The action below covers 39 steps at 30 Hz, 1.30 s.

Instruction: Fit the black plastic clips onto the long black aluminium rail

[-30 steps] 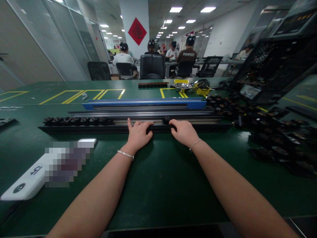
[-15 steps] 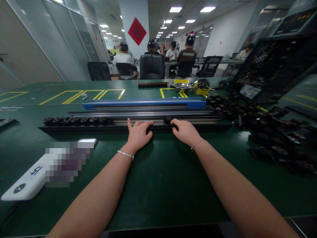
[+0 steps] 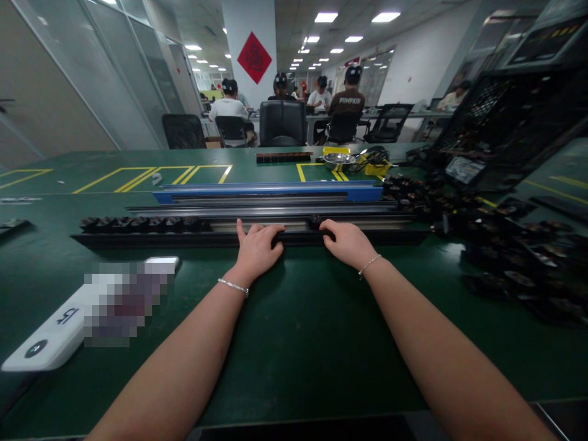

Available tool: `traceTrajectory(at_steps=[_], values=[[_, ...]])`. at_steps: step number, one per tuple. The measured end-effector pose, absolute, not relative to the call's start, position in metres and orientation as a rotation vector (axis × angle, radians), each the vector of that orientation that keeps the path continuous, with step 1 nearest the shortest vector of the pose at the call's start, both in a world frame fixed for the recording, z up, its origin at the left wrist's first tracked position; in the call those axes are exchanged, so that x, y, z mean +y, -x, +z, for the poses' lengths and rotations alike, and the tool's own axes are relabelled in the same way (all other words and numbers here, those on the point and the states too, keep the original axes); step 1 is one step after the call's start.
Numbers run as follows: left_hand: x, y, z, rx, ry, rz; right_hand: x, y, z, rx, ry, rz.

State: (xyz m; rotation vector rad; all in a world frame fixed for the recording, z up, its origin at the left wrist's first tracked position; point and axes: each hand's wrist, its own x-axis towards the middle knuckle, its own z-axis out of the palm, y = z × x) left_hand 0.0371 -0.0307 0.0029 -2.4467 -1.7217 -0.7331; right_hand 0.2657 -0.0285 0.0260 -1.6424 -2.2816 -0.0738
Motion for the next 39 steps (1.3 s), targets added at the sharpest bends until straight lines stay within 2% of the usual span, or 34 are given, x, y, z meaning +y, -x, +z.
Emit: traceTrajectory(at_steps=[19, 39], values=[[-0.03, -0.037, 0.002, -1.707, 2.442, -0.759, -0.028, -0.27, 0.026, -2.262, 1.715, 0.046], [-0.031, -0.038, 0.005, -1.745, 2.457, -0.732, -0.029, -0.277, 0.032, -2.262, 1.715, 0.029]])
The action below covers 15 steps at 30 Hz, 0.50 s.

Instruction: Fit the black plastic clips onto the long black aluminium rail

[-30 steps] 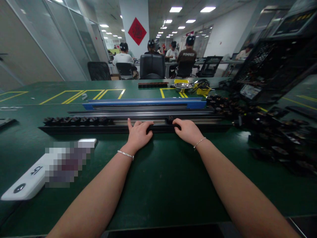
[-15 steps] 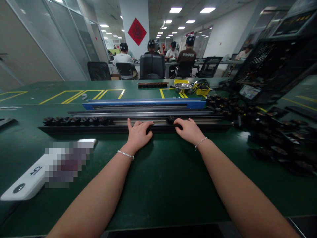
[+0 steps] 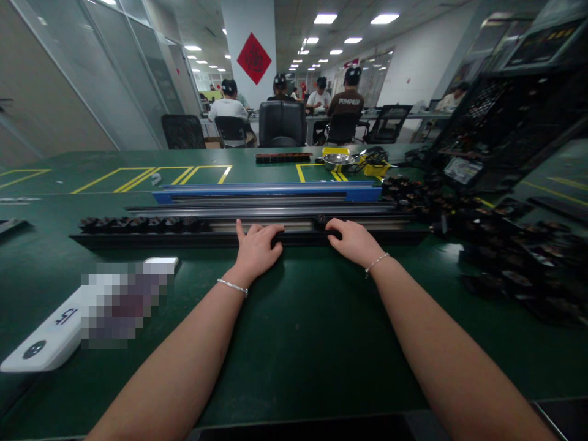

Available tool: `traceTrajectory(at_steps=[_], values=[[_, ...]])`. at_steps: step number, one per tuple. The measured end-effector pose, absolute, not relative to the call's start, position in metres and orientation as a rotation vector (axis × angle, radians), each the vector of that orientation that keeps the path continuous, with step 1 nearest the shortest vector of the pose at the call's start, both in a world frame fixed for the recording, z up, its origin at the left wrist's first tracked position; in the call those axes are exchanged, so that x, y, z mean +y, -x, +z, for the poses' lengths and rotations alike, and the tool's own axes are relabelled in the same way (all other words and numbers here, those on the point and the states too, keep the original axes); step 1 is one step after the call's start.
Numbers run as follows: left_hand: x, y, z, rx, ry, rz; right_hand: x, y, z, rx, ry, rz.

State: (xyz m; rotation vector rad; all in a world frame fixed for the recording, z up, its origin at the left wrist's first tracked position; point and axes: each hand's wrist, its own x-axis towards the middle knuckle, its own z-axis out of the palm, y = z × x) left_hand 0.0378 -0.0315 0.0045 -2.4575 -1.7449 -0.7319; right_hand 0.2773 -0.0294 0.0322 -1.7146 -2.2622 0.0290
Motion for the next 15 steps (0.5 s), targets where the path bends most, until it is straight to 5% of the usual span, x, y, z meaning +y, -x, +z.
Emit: traceTrajectory(at_steps=[15], values=[[-0.0313, -0.0371, 0.0043, -1.734, 2.462, -0.737, -0.0254, -0.284, 0.0268, -2.272, 1.659, 0.052]])
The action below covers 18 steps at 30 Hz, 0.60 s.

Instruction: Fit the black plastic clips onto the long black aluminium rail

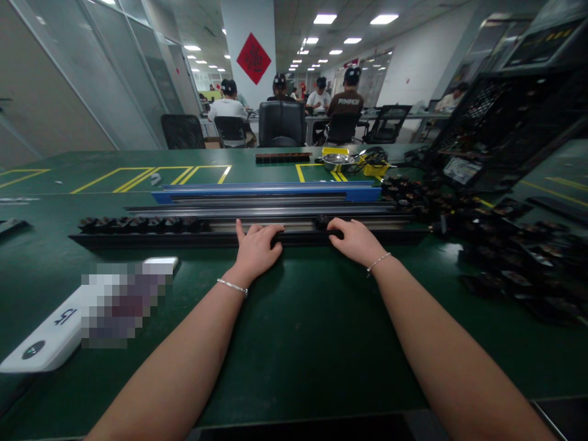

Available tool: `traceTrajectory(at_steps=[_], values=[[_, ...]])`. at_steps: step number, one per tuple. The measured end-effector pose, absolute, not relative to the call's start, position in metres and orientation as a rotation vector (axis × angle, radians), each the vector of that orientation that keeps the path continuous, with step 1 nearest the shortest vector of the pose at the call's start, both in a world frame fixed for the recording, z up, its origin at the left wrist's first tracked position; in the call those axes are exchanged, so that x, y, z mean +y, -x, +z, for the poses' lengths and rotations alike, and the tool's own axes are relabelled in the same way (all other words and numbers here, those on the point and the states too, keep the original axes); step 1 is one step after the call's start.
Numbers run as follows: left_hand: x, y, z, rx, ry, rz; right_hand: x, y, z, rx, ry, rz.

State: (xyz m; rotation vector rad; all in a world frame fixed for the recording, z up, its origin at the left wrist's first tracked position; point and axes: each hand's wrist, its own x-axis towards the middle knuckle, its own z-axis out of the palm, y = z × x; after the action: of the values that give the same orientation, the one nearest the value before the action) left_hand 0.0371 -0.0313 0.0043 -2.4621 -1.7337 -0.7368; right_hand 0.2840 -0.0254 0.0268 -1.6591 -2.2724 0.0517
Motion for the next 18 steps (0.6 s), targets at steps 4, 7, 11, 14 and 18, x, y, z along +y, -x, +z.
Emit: traceTrajectory(at_steps=[4, 7, 11, 14, 18], values=[[-0.0314, -0.0371, 0.0043, -1.744, 2.461, -0.732, -0.0256, -0.2841, 0.0284, -2.268, 1.651, 0.066], [-0.031, -0.0367, 0.0039, -1.736, 2.464, -0.734, -0.0264, -0.2844, 0.03, -2.262, 1.66, 0.058], [-0.0306, -0.0368, 0.0034, -1.722, 2.459, -0.752, -0.0275, -0.2861, 0.0315, -2.242, 1.7, 0.033], [-0.0309, -0.0374, 0.0037, -1.735, 2.455, -0.74, -0.0271, -0.2879, 0.031, -2.252, 1.7, 0.022], [-0.0316, -0.0379, 0.0044, -1.754, 2.445, -0.723, -0.0269, -0.2885, 0.0303, -2.251, 1.708, 0.009]])
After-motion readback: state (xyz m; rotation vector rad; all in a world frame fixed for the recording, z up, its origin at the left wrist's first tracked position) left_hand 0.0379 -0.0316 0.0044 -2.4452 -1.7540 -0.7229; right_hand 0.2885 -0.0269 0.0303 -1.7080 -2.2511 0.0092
